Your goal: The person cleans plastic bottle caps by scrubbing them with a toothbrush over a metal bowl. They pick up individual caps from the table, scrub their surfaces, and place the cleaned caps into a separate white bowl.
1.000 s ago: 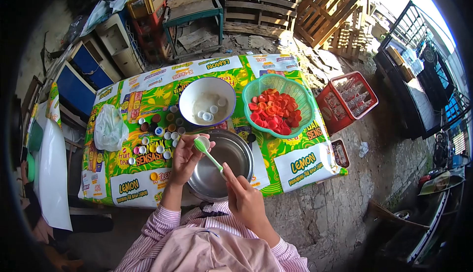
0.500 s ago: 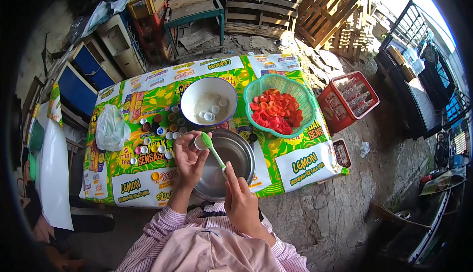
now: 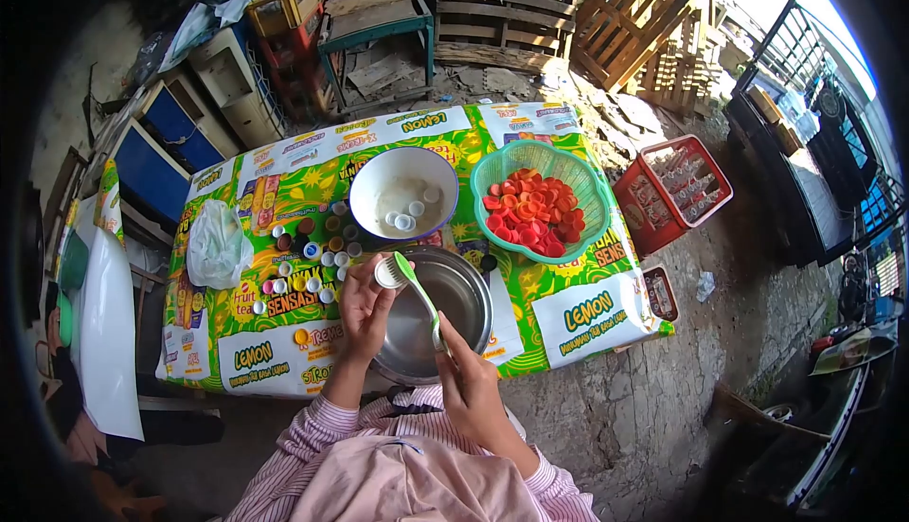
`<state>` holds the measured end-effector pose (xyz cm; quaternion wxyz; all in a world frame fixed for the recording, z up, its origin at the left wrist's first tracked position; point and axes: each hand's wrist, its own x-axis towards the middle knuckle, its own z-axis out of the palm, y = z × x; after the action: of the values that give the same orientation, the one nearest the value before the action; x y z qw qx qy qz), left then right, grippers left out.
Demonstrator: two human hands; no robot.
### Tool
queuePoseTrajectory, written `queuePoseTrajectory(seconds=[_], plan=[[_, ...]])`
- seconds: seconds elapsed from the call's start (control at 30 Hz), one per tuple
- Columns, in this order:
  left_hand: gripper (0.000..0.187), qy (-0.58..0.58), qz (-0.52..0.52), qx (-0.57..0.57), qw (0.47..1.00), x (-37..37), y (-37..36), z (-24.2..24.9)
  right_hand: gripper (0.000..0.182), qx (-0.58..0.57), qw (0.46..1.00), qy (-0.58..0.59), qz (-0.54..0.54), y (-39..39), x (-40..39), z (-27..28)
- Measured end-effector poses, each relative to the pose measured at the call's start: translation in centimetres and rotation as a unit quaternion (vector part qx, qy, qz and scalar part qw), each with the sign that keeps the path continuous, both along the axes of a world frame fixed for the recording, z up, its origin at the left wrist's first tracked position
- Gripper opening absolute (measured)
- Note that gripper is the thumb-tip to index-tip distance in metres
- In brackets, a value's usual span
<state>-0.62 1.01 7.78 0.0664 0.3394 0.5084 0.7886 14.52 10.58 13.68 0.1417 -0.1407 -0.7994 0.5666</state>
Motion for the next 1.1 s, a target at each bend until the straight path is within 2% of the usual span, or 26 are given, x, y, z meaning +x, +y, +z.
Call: queuePoseTrajectory(seconds=[0.07, 0.17, 0.53, 0.6, 0.63, 0.67, 0.7, 0.73, 0.77, 0.83, 0.87, 0.93, 1.0, 1.07, 1.1], plan=[[0.037, -0.008, 0.007, -0.017, 1.000, 0.0, -0.1, 0.0, 0.051, 0.004, 0.999, 0.036, -0.032, 0.5, 0.0, -0.6], [0.038, -0.050, -0.029, 0.033, 0.998, 0.1, -0.1, 0.9, 0.050, 0.105, 0.988, 0.084, -0.075, 1.5, 0.0, -1.5], [0.035, 0.009, -0.016, 0.021, 1.000, -0.3, -0.4, 1.0, 0.049, 0.204, 0.967, 0.122, -0.092, 1.9, 0.5, -1.2], [0.035, 0.066, -0.028, -0.054, 0.996, -0.5, -0.9, -0.8, 0.049, 0.229, 0.960, 0.133, -0.092, 2.2, 0.8, -2.5], [0.035, 0.220, -0.028, -0.250, 0.943, -0.7, -1.4, 0.3, 0.048, 0.222, 0.964, 0.117, -0.091, 2.3, 0.9, -3.9], [0.032, 0.275, -0.052, -0.376, 0.883, -0.9, -1.8, -1.4, 0.047, 0.216, 0.967, 0.101, -0.091, 2.5, 0.9, -5.2], [0.031, 0.247, -0.076, -0.513, 0.818, -0.9, -2.8, -3.5, 0.045, 0.282, 0.956, -0.055, -0.051, 2.7, 1.1, -5.9], [0.029, 0.210, -0.098, -0.638, 0.734, -0.8, -3.3, -3.8, 0.044, 0.350, 0.918, -0.185, 0.002, 3.0, 1.6, -6.9], [0.029, 0.209, -0.091, -0.637, 0.737, -0.7, -3.4, -4.0, 0.043, 0.321, 0.935, -0.152, -0.020, 3.0, 2.3, -7.2], [0.029, 0.157, -0.036, -0.468, 0.869, -0.4, -3.6, -1.8, 0.041, 0.288, 0.950, -0.116, -0.039, 2.8, 2.1, -6.4], [0.029, 0.152, -0.034, -0.468, 0.870, -0.2, -3.7, -2.0, 0.041, 0.267, 0.955, -0.116, -0.050, 2.6, 2.2, -6.0], [0.029, 0.351, -0.017, -0.567, 0.745, 0.1, -3.7, -2.5, 0.042, 0.266, 0.957, -0.105, -0.059, 2.5, 2.2, -7.0], [0.031, 0.350, -0.017, -0.576, 0.739, -0.1, -3.9, -2.8, 0.046, 0.343, 0.920, -0.188, 0.019, 2.9, 2.7, -7.9], [0.033, 0.275, -0.033, -0.437, 0.856, -0.8, -3.9, -2.1, 0.045, 0.306, 0.946, -0.097, -0.047, 2.3, 2.9, -6.9], [0.034, 0.168, -0.073, -0.380, 0.907, -1.9, -3.7, -2.4, 0.044, 0.294, 0.950, -0.087, -0.051, 2.4, 3.1, -7.2]])
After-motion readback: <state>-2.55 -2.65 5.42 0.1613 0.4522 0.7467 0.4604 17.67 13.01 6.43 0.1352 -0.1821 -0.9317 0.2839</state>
